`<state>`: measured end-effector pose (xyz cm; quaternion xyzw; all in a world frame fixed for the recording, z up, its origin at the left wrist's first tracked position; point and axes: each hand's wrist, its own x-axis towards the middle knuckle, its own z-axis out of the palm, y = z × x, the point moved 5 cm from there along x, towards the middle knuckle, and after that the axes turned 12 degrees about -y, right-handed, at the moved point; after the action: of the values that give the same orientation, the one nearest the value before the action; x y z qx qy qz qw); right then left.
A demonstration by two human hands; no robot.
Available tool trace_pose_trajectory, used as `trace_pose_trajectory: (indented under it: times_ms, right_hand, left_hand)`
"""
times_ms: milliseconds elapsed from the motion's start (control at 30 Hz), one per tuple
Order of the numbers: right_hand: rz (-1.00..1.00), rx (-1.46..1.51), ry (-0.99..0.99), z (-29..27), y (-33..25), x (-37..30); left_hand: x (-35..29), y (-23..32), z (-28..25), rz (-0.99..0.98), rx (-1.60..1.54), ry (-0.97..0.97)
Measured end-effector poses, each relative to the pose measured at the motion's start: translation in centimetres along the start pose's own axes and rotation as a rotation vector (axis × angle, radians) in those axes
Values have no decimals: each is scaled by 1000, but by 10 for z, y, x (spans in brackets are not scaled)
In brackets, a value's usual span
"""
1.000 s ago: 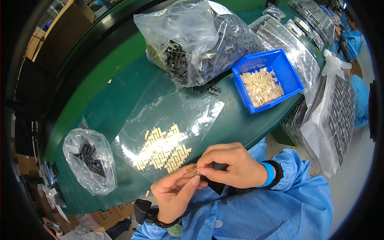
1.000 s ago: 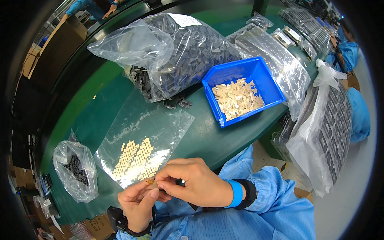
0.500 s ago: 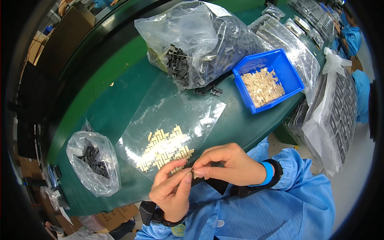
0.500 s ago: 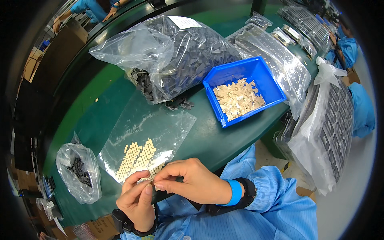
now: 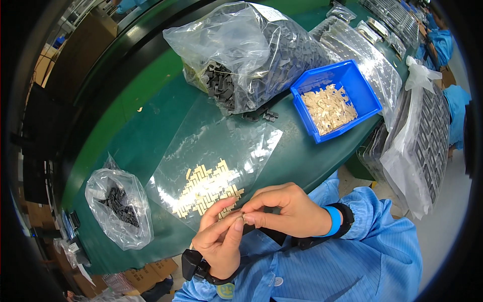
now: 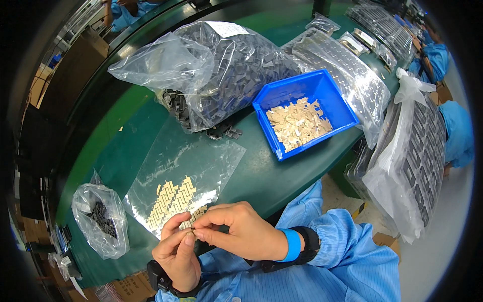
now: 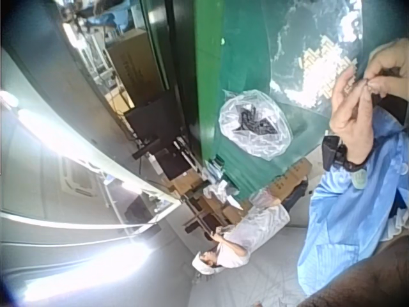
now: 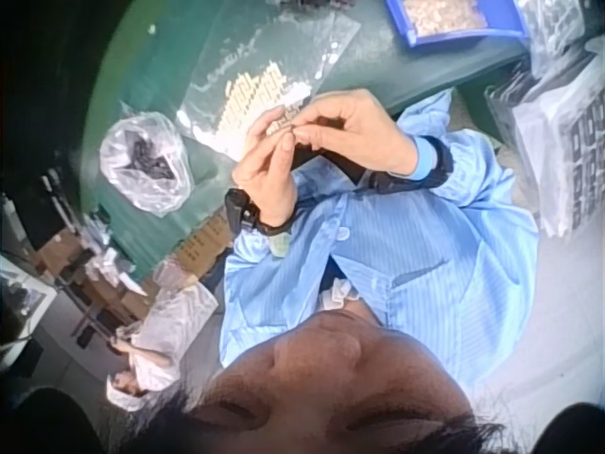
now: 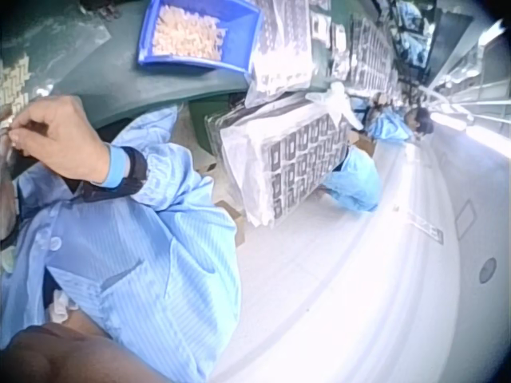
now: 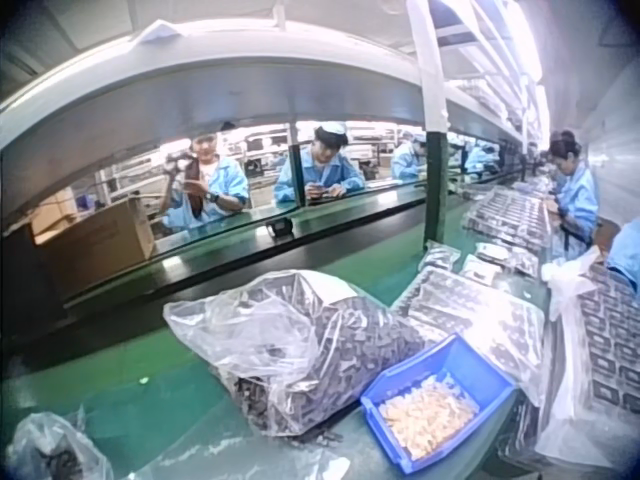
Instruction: Assembling small components on a factory production line.
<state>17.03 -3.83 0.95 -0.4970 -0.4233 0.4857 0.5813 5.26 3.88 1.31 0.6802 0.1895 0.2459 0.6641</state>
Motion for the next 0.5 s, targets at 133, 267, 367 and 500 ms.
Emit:
trace_pose_trajectory:
  times_ms: [133, 267, 367, 500]
  right_hand:
    - [11, 63, -1, -2, 2, 0]
    - [-38, 26, 34, -6, 0, -2]
    - [-179, -313, 163, -31, -27, -6]
    - [-333, -1101, 584, -87, -82, -32]
  left_hand:
    - [2, -7, 2, -36, -140, 13]
    - [4, -8, 7, -109, -284, 0]
    - [4, -2, -2, -24, -397, 130]
    - [9, 28, -7, 193, -42, 231]
